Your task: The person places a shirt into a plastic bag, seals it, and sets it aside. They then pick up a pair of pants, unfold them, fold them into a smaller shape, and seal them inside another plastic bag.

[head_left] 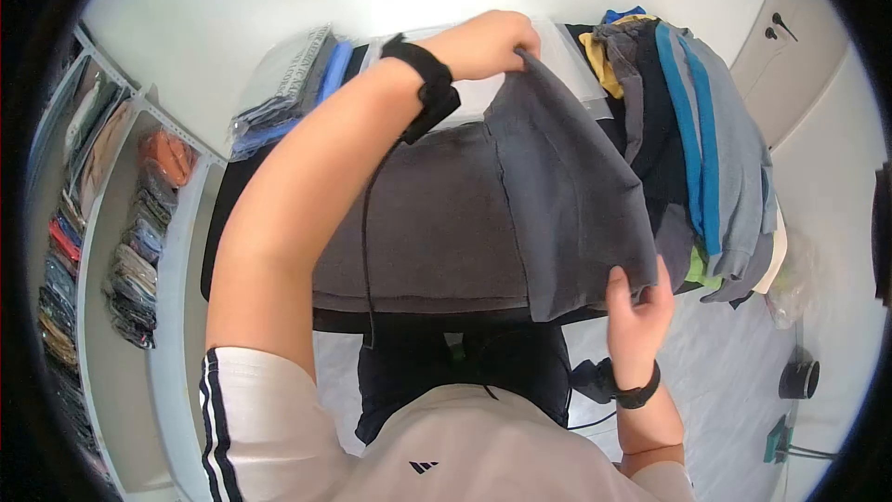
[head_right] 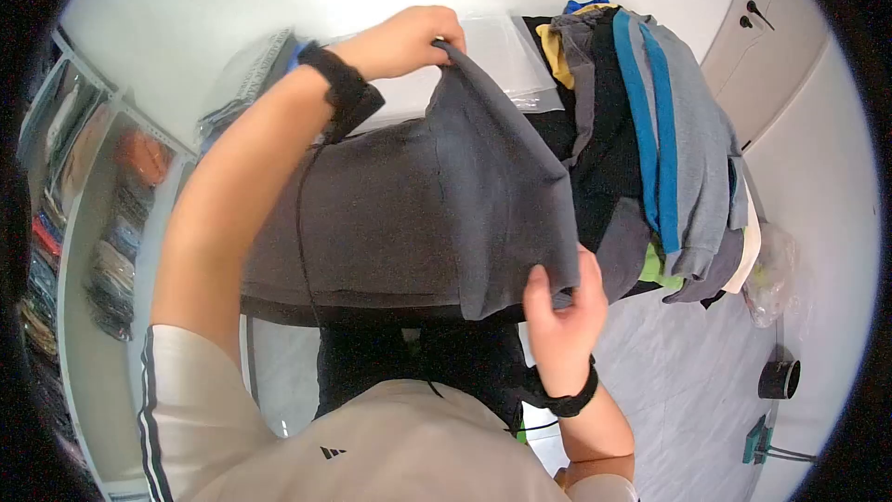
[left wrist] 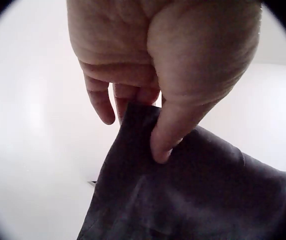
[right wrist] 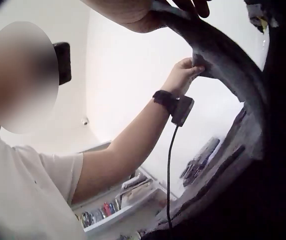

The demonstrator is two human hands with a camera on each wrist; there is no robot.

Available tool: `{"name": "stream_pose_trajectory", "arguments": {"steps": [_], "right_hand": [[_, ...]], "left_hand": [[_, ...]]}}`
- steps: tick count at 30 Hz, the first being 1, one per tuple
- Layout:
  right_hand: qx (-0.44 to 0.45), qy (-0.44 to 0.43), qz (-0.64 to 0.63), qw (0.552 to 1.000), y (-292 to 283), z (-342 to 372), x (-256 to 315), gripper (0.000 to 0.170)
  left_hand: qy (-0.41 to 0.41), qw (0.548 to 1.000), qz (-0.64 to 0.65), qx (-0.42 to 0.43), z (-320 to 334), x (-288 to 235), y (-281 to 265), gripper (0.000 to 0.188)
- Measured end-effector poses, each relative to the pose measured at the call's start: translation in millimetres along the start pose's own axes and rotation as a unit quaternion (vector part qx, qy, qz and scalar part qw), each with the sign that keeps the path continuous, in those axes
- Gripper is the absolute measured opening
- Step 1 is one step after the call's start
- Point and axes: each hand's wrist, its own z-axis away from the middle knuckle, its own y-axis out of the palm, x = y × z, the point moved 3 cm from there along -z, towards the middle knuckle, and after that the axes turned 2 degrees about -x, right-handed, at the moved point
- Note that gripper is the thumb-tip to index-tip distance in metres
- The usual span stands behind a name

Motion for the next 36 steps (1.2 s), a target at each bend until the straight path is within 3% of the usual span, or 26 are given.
{"name": "stream_pose_trajectory", "arguments": {"steps": [2,5,9,13,14,15,17,18,19,21,23,25,28,31,33,36], "right_hand": [[-0.001,-0.1,0.076,0.992,18,12,21,0.028],[0.058,-0.26,0.102,0.959,52,28,44,0.029],[0.206,-0.306,0.099,0.924,102,49,59,0.038],[0.269,-0.327,0.132,0.896,145,76,41,0.038],[0.278,-0.338,0.152,0.886,153,81,34,0.038],[0.287,-0.349,0.171,0.876,158,84,31,0.038],[0.292,-0.354,0.177,0.871,162,86,31,0.037],[0.288,-0.348,0.179,0.874,162,85,31,0.037],[0.284,-0.343,0.182,0.877,162,85,31,0.036],[0.285,-0.339,0.178,0.879,162,84,31,0.037],[0.286,-0.335,0.174,0.881,161,84,33,0.037],[0.29,-0.299,0.155,0.896,161,82,35,0.032],[0.3,-0.309,0.172,0.886,160,83,34,0.037],[0.294,-0.331,0.18,0.878,162,86,38,0.033],[0.29,-0.347,0.174,0.875,170,89,38,0.032],[0.285,-0.372,0.179,0.865,182,93,35,0.03]], "left_hand": [[0.005,0.999,-0.005,-0.035,23,4,-18,0.012],[-0.059,0.997,0.01,-0.042,68,7,-47,0.011],[-0.119,0.99,-0.006,-0.069,131,29,-67,0.013],[-0.158,0.987,-0.031,-0.016,195,40,-50,0.013],[-0.273,0.959,-0.063,0.044,213,46,-39,0.013],[-0.276,0.958,-0.062,0.041,223,49,-32,0.013],[-0.447,0.894,-0.017,0.036,247,62,-21,0.024],[-0.506,0.855,0.101,0.063,249,57,-20,0.035],[-0.508,0.853,0.103,0.06,250,54,-18,0.035],[-0.574,0.772,0.273,0.028,253,48,-7,0.037],[-0.581,0.752,0.31,0.04,249,48,6,0.041],[-0.548,0.783,0.276,-0.105,246,47,15,0.041],[-0.403,0.877,0.198,-0.174,231,48,16,0.042],[-0.369,0.873,0.221,-0.229,224,53,4,0.043],[-0.381,0.866,0.225,-0.233,229,62,6,0.045],[-0.459,0.862,0.148,-0.158,244,71,12,0.051]]}}
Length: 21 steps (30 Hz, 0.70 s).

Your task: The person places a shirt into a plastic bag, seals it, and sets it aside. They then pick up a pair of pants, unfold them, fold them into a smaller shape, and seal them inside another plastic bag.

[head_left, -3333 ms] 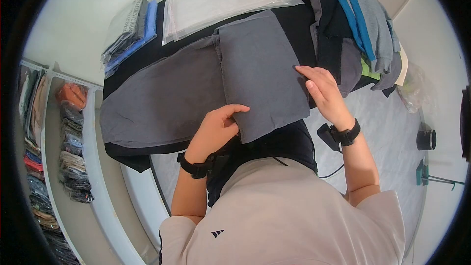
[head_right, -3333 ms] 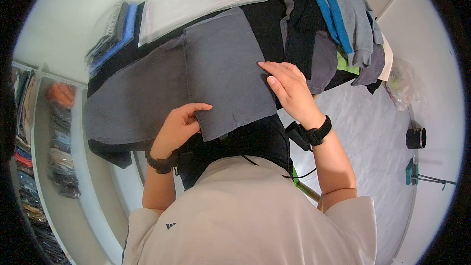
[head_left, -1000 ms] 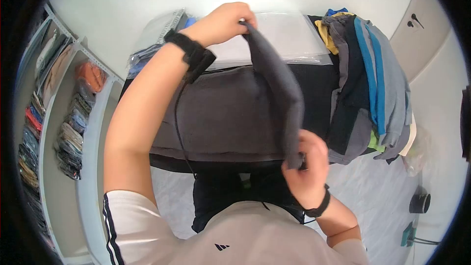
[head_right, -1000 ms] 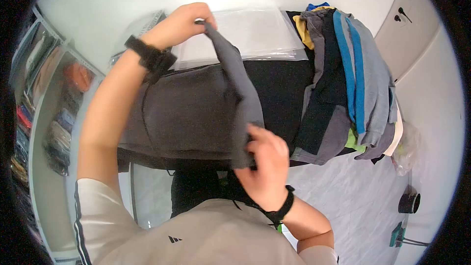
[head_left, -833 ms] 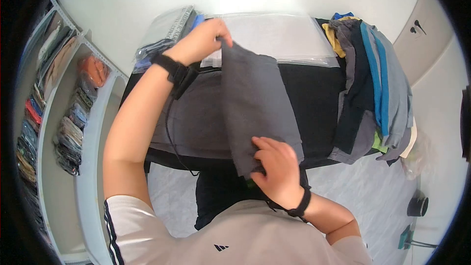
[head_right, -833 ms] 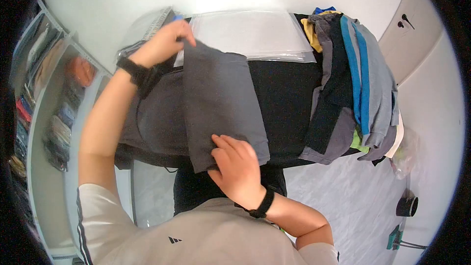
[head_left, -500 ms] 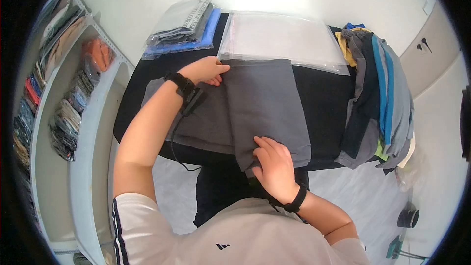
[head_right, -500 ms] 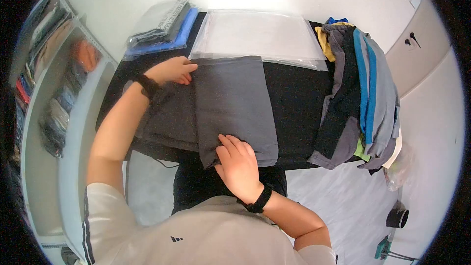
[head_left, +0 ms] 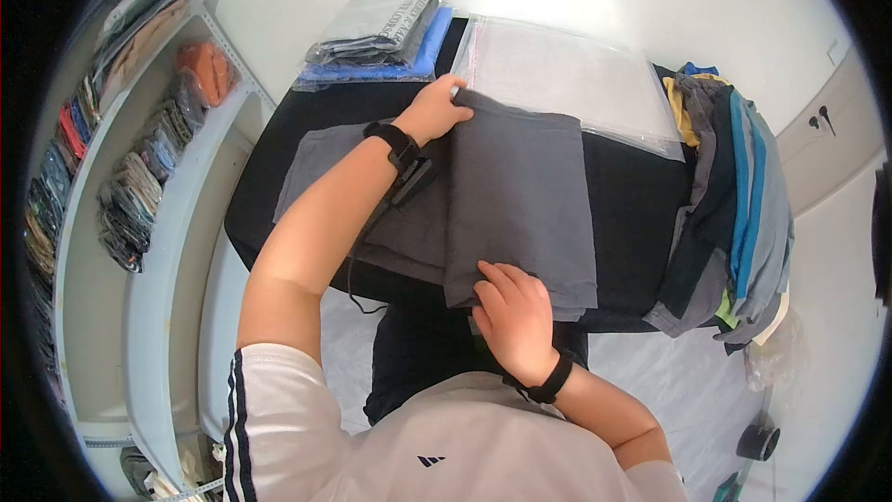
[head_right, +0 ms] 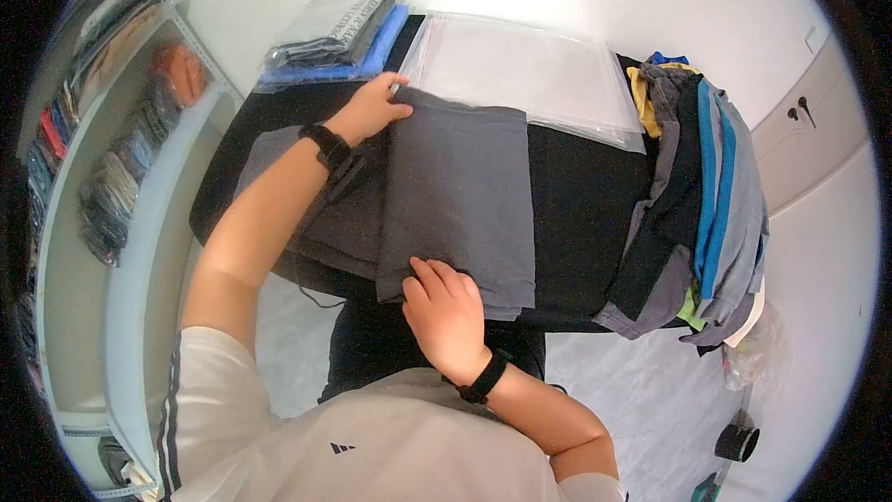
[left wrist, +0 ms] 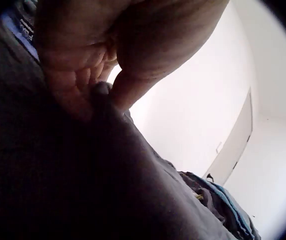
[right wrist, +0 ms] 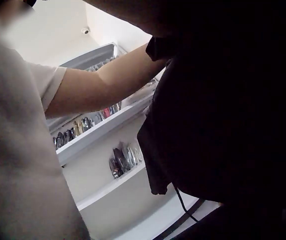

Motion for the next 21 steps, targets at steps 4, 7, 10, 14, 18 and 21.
{"name": "stream_pose_trajectory", "arguments": {"steps": [4,7,10,14,18,21], "right_hand": [[0.015,0.0,-0.002,1.0,0,0,-1,0.03],[0.02,0.006,-0.001,1.0,0,1,0,0.036],[0.032,0.011,0.013,0.999,0,-1,1,0.042],[0.025,0.018,0.005,1.0,-6,-6,-1,0.044],[-0.021,0.171,-0.209,0.963,-52,-19,-18,0.03],[-0.161,0.323,-0.372,0.855,-88,0,-48,0.012]], "left_hand": [[-0.155,0.975,0.131,0.088,11,7,0,0.064],[-0.144,0.972,0.126,0.133,24,-11,-9,0.066],[-0.163,0.967,0.143,0.133,35,-12,-8,0.065],[-0.181,0.954,0.142,0.19,41,-7,-2,0.056],[-0.146,0.933,0.291,0.152,37,-43,-1,0.04],[-0.09,0.908,0.384,0.143,22,-93,6,0.038]]}}
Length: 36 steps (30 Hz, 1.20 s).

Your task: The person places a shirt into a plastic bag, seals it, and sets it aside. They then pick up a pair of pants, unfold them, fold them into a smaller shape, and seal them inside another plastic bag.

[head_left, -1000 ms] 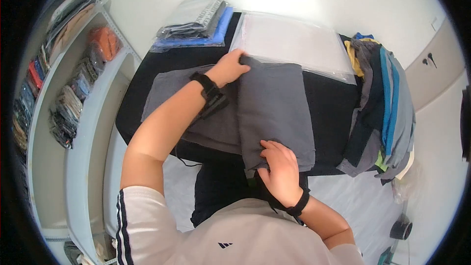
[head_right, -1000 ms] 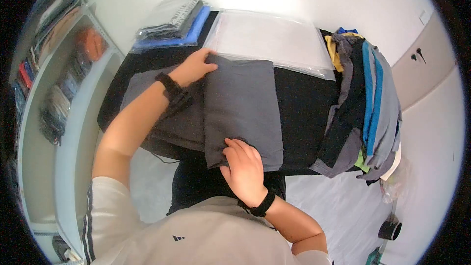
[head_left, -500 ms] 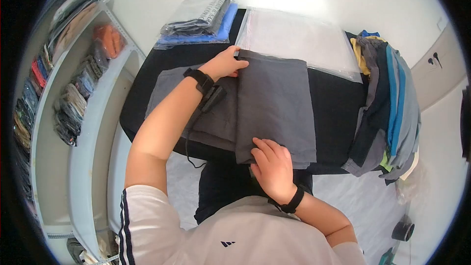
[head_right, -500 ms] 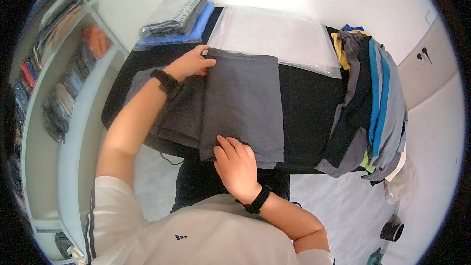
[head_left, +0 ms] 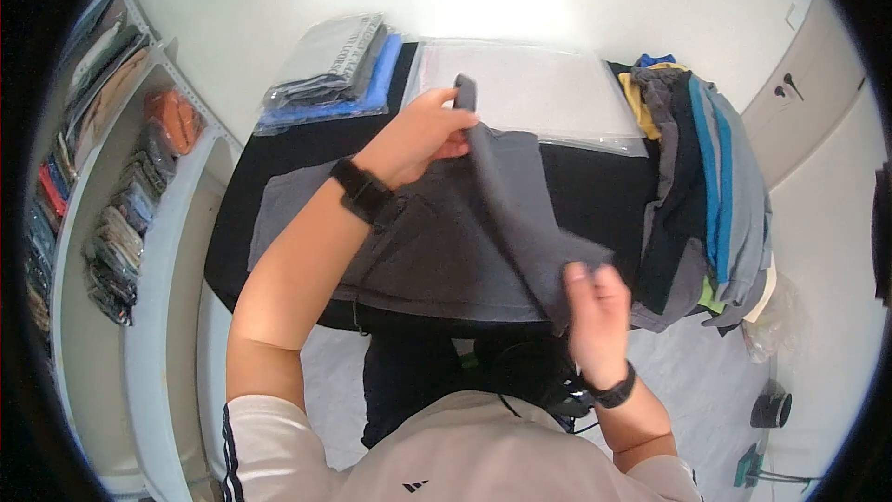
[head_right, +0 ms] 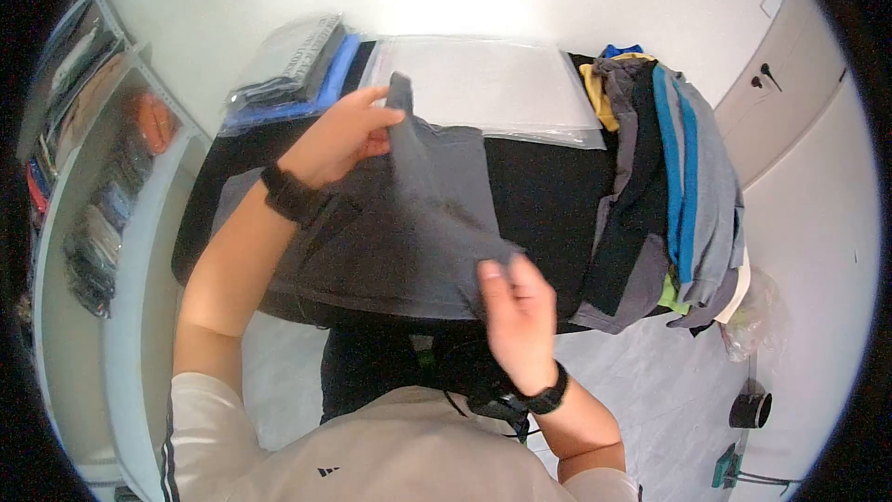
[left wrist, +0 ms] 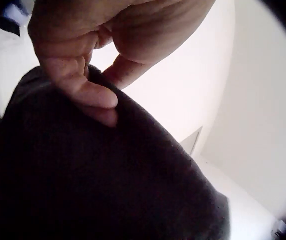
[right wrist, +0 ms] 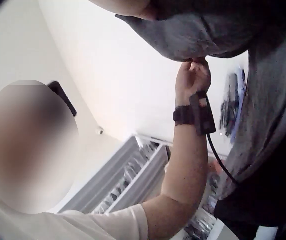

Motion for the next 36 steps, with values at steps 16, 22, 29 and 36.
{"name": "stream_pose_trajectory", "arguments": {"steps": [16,22,29,36], "right_hand": [[-0.255,0.154,-0.069,0.952,-158,70,-63,0.014],[-0.031,-0.183,0.408,0.894,-106,36,-29,0.028],[0.08,-0.145,0.476,0.864,-49,13,-30,0.065],[0.09,-0.146,0.404,0.899,-76,16,-47,0.049]], "left_hand": [[0.013,0.967,-0.127,0.219,-49,-7,86,0.053],[-0.122,0.929,-0.321,0.138,15,-23,47,0.047],[-0.15,0.94,-0.271,0.145,-55,16,85,0.057],[-0.184,0.966,-0.161,0.09,-99,48,125,0.048]]}}
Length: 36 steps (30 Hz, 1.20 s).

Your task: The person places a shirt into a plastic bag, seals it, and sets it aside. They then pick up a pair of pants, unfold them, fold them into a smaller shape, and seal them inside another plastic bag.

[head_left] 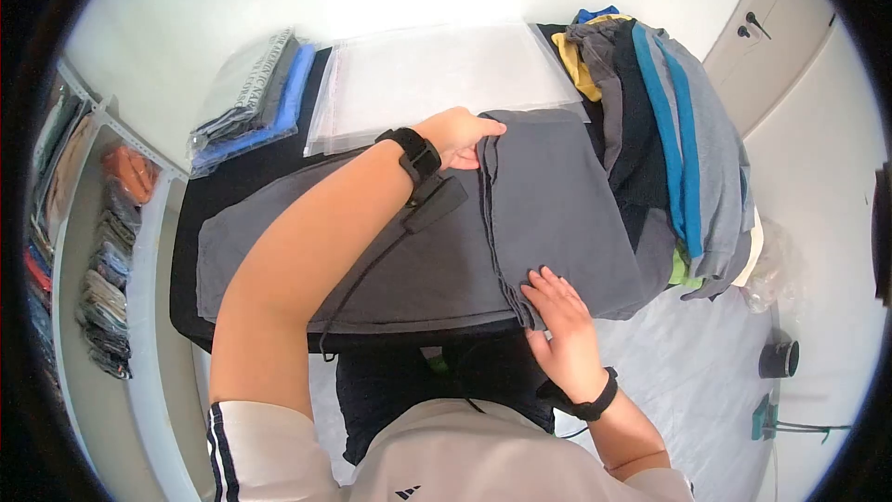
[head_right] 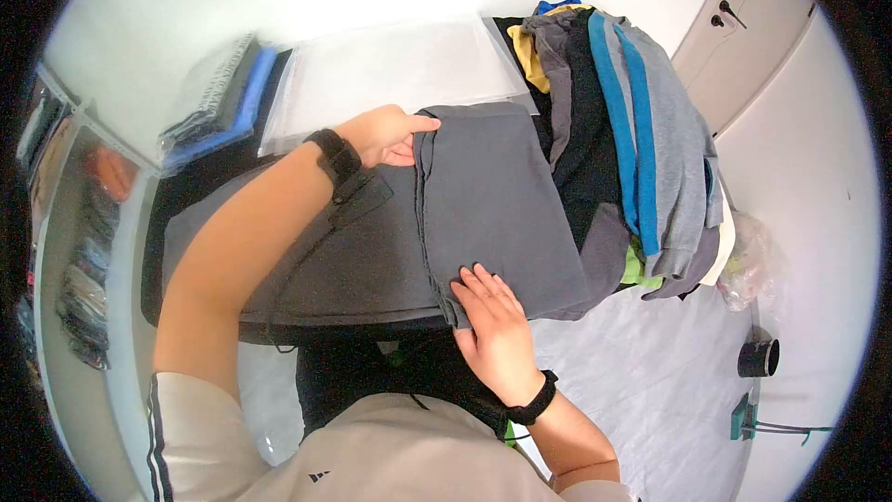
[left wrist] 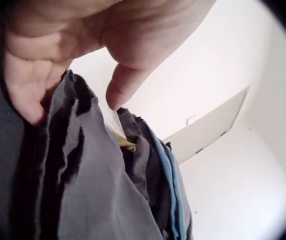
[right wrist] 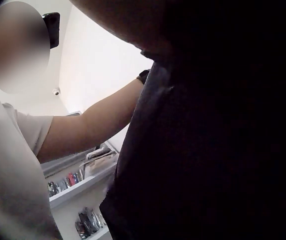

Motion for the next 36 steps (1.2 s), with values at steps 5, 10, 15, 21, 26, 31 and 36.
{"name": "stream_pose_trajectory", "arguments": {"steps": [5,10,15,21,26,31,36], "right_hand": [[-0.026,0.023,-0.065,0.997,-4,-3,-5,0.038],[-0.085,0.21,-0.204,0.952,-10,2,-7,0.027],[-0.121,0.124,-0.177,0.969,-13,-6,6,0.032],[-0.027,-0.057,-0.024,0.998,8,-19,37,0.053],[0.012,-0.08,0.04,0.996,34,-20,45,0.052],[0.059,-0.08,0.006,0.995,31,-19,50,0.053],[0.015,-0.051,0.108,0.993,-41,-30,19,0.055]], "left_hand": [[0.013,0.991,0.118,0.058,-12,11,20,0.034],[0.059,0.994,0.085,0.025,-6,-4,32,0.028],[0.123,0.972,0.193,0.051,-5,-11,16,0.023],[0.123,0.985,0.123,-0.009,9,9,-22,0.022],[0.06,0.995,0.047,-0.063,-12,56,-38,0.036],[0.034,0.98,-0.058,-0.186,25,33,-28,0.051],[0.414,0.803,-0.415,-0.11,56,19,-5,0.057]]}}
